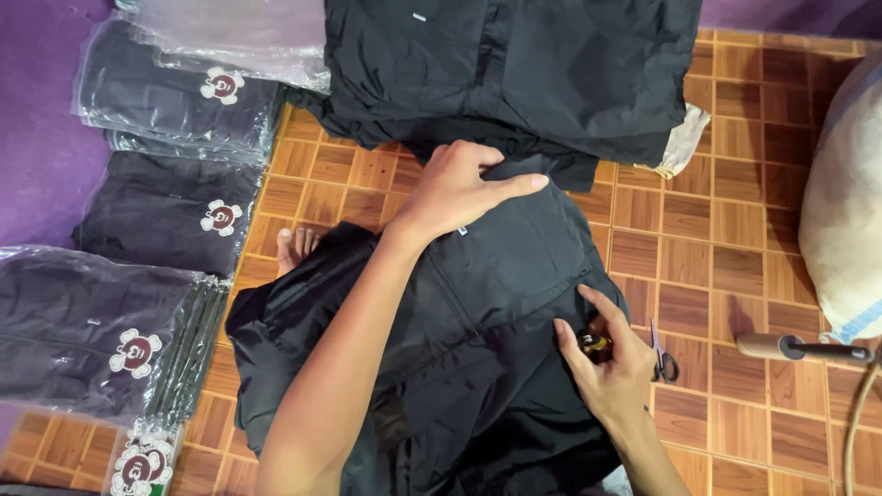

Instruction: The person sits on the floor and uses scissors to cut a thread on a black jacket. They then use a lighter to melt the cut thread ends and inspect the jacket's zipper and pockets.

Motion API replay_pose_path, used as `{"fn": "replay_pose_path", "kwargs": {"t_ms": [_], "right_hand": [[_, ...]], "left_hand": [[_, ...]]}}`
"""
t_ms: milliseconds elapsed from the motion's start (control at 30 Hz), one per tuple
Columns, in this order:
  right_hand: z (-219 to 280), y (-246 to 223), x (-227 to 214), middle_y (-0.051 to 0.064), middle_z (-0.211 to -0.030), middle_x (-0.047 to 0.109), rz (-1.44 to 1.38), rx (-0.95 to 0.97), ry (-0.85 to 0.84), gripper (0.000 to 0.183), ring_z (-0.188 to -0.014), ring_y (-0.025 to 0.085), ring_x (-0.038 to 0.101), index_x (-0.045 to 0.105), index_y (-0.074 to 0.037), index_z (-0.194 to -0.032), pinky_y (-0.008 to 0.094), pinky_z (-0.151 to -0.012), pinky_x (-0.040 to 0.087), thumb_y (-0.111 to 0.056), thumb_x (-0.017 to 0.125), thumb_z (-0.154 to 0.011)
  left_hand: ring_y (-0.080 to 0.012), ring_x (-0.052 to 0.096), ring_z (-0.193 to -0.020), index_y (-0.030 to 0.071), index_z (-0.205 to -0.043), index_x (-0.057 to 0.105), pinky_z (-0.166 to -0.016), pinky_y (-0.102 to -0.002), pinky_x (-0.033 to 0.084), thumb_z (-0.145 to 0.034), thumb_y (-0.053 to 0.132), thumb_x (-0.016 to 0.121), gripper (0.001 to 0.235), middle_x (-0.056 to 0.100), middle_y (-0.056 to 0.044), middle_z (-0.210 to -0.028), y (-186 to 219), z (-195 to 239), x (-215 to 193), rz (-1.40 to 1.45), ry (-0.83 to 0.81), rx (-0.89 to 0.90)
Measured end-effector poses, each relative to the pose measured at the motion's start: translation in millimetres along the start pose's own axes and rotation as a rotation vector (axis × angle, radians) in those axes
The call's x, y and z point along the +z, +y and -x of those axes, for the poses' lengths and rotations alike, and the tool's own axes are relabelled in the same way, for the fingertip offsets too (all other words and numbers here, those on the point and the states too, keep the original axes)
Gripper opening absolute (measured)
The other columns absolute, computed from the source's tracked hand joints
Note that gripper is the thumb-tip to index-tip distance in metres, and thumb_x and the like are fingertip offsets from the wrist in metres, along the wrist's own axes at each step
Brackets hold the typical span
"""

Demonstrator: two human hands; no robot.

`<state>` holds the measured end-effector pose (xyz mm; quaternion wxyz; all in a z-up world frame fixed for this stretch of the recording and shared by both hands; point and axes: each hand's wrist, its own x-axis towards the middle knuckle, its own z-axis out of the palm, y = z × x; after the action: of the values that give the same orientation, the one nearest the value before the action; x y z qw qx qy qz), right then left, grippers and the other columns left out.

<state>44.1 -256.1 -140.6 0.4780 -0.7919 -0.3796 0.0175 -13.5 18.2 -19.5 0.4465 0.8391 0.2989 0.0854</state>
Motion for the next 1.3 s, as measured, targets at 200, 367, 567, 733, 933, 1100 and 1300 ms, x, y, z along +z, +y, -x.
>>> {"fn": "replay_pose_path", "kwargs": {"t_ms": [200, 367, 567, 733, 933, 1100, 1300], "right_hand": [[-0.5, 10.4, 1.4, -0.001, -0.072, 0.049, 0.025, -0.065, 0.004, 0.046, -0.056, 0.008, 0.045, 0.068, -0.011, -0.133, 0.023, -0.061, 0.043, -0.025, 0.079, -0.091], [-1.9, 20.6, -2.7, -0.001, -0.075, 0.047, 0.023, -0.084, -0.027, 0.047, -0.059, 0.009, 0.043, 0.067, -0.011, -0.135, 0.025, -0.063, 0.042, -0.024, 0.079, -0.091], [1.6, 44.1, 3.7, 0.005, -0.090, 0.057, -0.004, -0.054, 0.009, 0.046, -0.068, 0.012, 0.047, 0.067, -0.006, -0.140, 0.025, -0.071, 0.042, -0.019, 0.077, -0.097], [4.1, 63.8, 4.7, 0.009, -0.089, 0.053, 0.053, -0.158, 0.077, 0.042, -0.071, 0.017, 0.044, 0.066, 0.001, -0.144, 0.031, -0.073, 0.041, -0.017, 0.071, -0.107], [5.4, 66.3, -1.5, 0.017, -0.111, 0.061, 0.089, -0.160, 0.046, 0.042, -0.076, 0.020, 0.050, 0.065, 0.005, -0.152, 0.035, -0.079, 0.046, -0.012, 0.074, -0.114], [13.7, 8.6, -1.4, 0.018, -0.095, 0.060, 0.150, -0.142, 0.088, 0.052, -0.074, 0.024, 0.058, 0.058, 0.007, -0.150, 0.037, -0.074, 0.050, -0.007, 0.085, -0.108], [14.4, -68.3, 21.6, 0.008, -0.082, 0.060, 0.177, -0.409, -0.053, 0.024, -0.063, 0.017, 0.051, 0.074, -0.001, -0.113, 0.032, -0.065, 0.045, -0.015, 0.086, -0.097]], "left_hand": [[-0.0133, 0.074, -0.090, 0.019, -0.093, 0.077, -0.074, -0.035, 0.050, -0.084, 0.066, 0.056, 0.053, 0.080, 0.005, -0.092, 4.9, 9.9, -28.4, -0.172, 0.132, 0.025], [-0.0197, 0.078, -0.092, 0.017, -0.101, 0.071, -0.073, -0.034, 0.054, -0.101, 0.043, 0.059, 0.029, 0.080, 0.003, -0.099, 2.1, 74.1, -71.0, -0.250, 0.391, 0.237], [-0.0283, 0.069, -0.097, 0.004, -0.120, 0.068, -0.090, -0.042, 0.047, -0.111, 0.019, 0.057, 0.021, 0.075, -0.008, -0.109, -43.0, 209.4, -67.2, -0.408, 0.860, 0.093], [-0.0333, 0.043, -0.148, 0.008, -0.149, 0.044, -0.123, -0.046, 0.032, -0.086, 0.029, 0.080, 0.076, 0.046, -0.019, -0.158, -87.1, 254.4, -14.5, -0.150, 0.841, -0.040], [-0.0327, 0.040, -0.152, 0.008, -0.148, 0.046, -0.129, -0.048, 0.031, -0.086, 0.027, 0.083, 0.075, 0.041, -0.017, -0.158, -94.0, 260.7, 8.0, -0.064, 0.962, -0.048], [-0.0370, 0.046, -0.149, 0.018, -0.128, 0.064, -0.119, -0.052, 0.028, -0.094, 0.035, 0.077, 0.040, 0.049, -0.011, -0.155, -79.7, 259.1, 47.1, -0.436, 1.112, -0.145], [-0.0430, 0.023, -0.159, 0.005, -0.162, 0.021, -0.117, -0.060, 0.030, -0.090, 0.071, 0.060, 0.105, 0.022, -0.023, -0.171, -90.9, 266.9, 72.6, -0.551, 0.872, -0.307]]}}
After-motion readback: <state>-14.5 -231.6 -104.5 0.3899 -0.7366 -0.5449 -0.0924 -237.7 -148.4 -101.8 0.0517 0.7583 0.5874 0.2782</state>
